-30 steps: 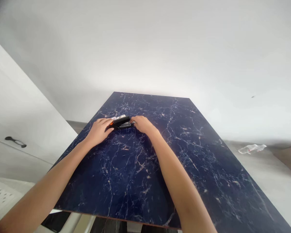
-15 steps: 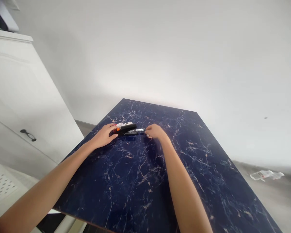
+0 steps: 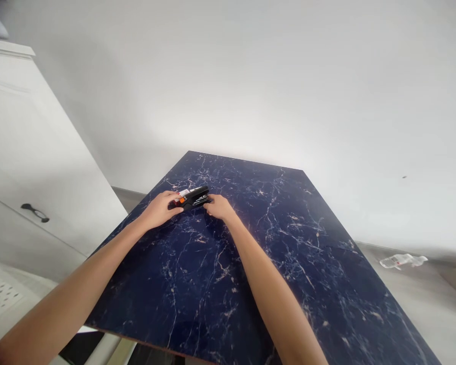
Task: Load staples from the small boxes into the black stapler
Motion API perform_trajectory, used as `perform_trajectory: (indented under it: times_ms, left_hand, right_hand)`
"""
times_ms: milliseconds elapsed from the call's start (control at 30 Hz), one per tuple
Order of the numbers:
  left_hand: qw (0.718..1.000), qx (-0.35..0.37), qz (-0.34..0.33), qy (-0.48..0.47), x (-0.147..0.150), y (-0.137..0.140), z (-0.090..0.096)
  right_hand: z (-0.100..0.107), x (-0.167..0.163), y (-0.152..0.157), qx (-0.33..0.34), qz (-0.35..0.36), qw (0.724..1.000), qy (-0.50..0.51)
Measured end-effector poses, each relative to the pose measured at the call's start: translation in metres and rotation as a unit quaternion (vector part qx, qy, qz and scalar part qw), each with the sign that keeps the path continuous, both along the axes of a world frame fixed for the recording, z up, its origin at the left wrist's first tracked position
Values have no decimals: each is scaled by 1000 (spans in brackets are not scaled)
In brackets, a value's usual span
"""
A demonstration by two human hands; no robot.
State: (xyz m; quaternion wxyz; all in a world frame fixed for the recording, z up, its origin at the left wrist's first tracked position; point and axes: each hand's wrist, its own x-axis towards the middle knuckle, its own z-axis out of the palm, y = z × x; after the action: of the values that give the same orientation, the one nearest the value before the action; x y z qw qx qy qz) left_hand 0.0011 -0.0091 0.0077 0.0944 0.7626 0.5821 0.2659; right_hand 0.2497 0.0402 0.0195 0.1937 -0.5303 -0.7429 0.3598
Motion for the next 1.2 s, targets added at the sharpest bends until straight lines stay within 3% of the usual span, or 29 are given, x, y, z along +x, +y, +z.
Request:
perform_trajectory:
  times_ms: [167, 333, 533, 767, 867, 967, 1200]
  left_hand:
    - [999, 5, -31, 8, -8, 3, 7]
    - [997, -1, 53, -50, -14, 7, 4]
    - [987, 12, 93, -130, -16, 10, -1]
    - [954, 35, 123, -272, -14, 11, 4]
    - [922, 26, 50, -382, -5, 3, 18]
    - [879, -44, -66, -470, 12, -12, 30]
    - [800, -220, -231, -507, 54, -47, 35]
  right_hand:
    - [-3, 0, 5, -22, -5, 1000, 9]
    - [-2, 7, 12, -26, -34, 998, 46]
    - [20, 15, 7, 17, -67, 990, 125]
    - [35, -3, -14, 28, -17, 979, 202]
    - [42, -7, -30, 22, 12, 973, 231]
    - [49, 1, -54, 5, 35, 963, 269]
    - [35, 38, -109, -85, -45, 938, 332]
